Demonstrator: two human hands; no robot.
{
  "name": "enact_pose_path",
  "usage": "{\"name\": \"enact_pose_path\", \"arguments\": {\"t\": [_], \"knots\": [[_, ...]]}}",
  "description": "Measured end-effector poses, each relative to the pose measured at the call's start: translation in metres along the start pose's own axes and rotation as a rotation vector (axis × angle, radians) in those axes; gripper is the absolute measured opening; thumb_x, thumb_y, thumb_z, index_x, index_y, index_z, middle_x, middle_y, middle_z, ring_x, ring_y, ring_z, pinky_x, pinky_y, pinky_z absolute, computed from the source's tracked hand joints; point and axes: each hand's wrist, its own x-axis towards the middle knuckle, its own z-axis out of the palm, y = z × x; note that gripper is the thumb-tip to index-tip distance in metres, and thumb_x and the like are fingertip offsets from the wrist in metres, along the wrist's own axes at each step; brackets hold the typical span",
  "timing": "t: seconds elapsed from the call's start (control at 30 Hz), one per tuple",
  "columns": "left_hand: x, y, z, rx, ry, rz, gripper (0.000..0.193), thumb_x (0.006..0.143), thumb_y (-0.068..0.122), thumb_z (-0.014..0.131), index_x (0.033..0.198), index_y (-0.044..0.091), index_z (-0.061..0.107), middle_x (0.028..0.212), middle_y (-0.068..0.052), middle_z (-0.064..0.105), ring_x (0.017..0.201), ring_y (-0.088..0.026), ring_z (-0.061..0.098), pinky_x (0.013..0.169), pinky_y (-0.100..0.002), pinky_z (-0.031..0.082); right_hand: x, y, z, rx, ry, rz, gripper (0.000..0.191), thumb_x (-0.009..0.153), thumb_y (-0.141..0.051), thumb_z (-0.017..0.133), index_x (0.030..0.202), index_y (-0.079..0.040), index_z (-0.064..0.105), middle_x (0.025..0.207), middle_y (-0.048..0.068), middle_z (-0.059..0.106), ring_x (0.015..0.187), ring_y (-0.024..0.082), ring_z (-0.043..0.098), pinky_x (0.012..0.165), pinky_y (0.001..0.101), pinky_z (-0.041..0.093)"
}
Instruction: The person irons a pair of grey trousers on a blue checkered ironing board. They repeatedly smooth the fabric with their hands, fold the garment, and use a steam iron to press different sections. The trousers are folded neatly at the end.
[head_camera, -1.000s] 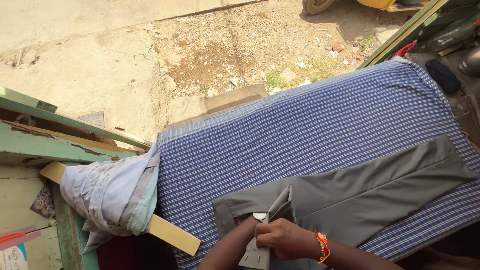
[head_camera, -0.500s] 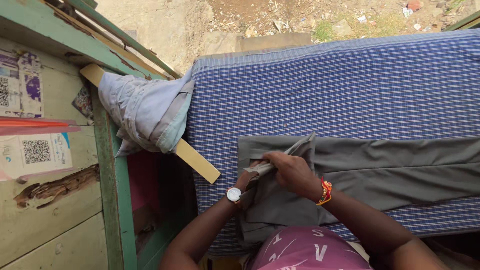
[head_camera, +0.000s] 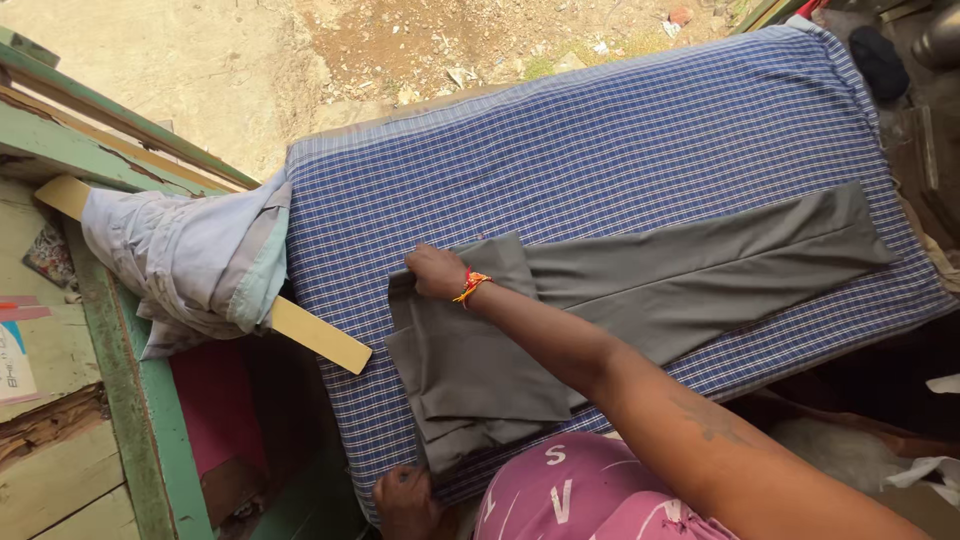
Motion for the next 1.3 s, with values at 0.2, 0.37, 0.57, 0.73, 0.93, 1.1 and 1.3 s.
{"name": "enact_pose_path", "arguments": {"t": [0.2, 0.37, 0.57, 0.73, 0.93, 1.1, 1.3], "knots": [[-0.015, 0.003, -0.082, 0.235, 0.224, -0.177, 0.039, 0.076, 0.009, 0.070, 0.115, 0.015, 0.072, 0.110, 0.001, 0.072, 0.115, -0.025, 0.062, 0.100, -0.048, 0.046, -0.008, -0.011, -0.040, 0.233, 0.180, -0.261, 0.044, 0.082, 0.007, 0.054, 0.124, -0.004, 0.063, 0.116, 0.014, 0.061, 0.107, 0.037, 0.063, 0.093, 0.0438, 0.054], [0.005, 0.120, -0.104, -0.045, 0.413, 0.014, 0.040, 0.079, -0.001, 0.062, 0.116, 0.009, 0.072, 0.105, -0.009, 0.071, 0.107, -0.030, 0.064, 0.094, -0.045, 0.049, -0.062, 0.079, -0.094, 0.027, 0.262, -0.016, 0.015, 0.101, -0.018, 0.063, 0.108, -0.009, 0.072, 0.106, 0.009, 0.071, 0.096, 0.030, 0.070, 0.084, 0.0397, 0.056], [0.137, 0.259, -0.035, 0.070, -0.076, 0.694, 0.018, 0.105, 0.016, 0.061, 0.119, 0.010, 0.070, 0.122, -0.009, 0.067, 0.123, -0.028, 0.061, 0.111, -0.043, 0.048, -0.077, 0.138, -0.069, -0.210, 0.023, -0.020, 0.031, 0.096, -0.038, 0.065, 0.093, -0.008, 0.068, 0.094, 0.013, 0.070, 0.090, 0.035, 0.068, 0.075, 0.0475, 0.054], [0.171, 0.259, 0.008, 0.183, 0.124, 0.573, 0.079, 0.084, 0.067, 0.061, 0.151, 0.028, 0.049, 0.164, -0.007, 0.032, 0.154, -0.038, 0.018, 0.118, -0.070, 0.012, -0.075, 0.144, -0.048, -0.224, 0.090, -0.239, 0.017, 0.095, -0.023, 0.058, 0.095, -0.006, 0.060, 0.090, 0.012, 0.071, 0.081, 0.035, 0.071, 0.065, 0.0470, 0.056], [0.173, 0.258, 0.026, 0.142, 0.027, 0.505, 0.089, 0.078, 0.080, 0.057, 0.155, 0.039, 0.041, 0.169, -0.009, 0.025, 0.156, -0.042, 0.010, 0.117, -0.074, 0.002, -0.056, 0.176, -0.058, -0.317, 0.177, -0.340, 0.009, 0.097, -0.011, 0.052, 0.094, -0.007, 0.059, 0.081, 0.011, 0.070, 0.068, 0.030, 0.071, 0.053, 0.0426, 0.055], [0.184, 0.261, 0.006, 0.150, -0.011, 0.491, 0.089, 0.080, 0.079, 0.058, 0.157, 0.041, 0.038, 0.169, -0.010, 0.025, 0.155, -0.044, 0.013, 0.117, -0.074, 0.006, -0.035, 0.197, -0.046, -0.319, 0.171, -0.312, 0.010, 0.093, -0.012, 0.051, 0.093, -0.010, 0.061, 0.075, 0.009, 0.069, 0.064, 0.028, 0.071, 0.051, 0.0424, 0.055], [0.181, 0.267, -0.004, 0.102, -0.047, 0.505, 0.089, 0.076, 0.075, 0.061, 0.153, 0.037, 0.041, 0.165, -0.011, 0.027, 0.151, -0.044, 0.018, 0.112, -0.077, 0.011, -0.033, 0.188, -0.058, -0.344, 0.163, -0.330, 0.016, 0.087, -0.014, 0.055, 0.098, -0.010, 0.065, 0.077, 0.010, 0.068, 0.069, 0.031, 0.070, 0.059, 0.0473, 0.056]]}}
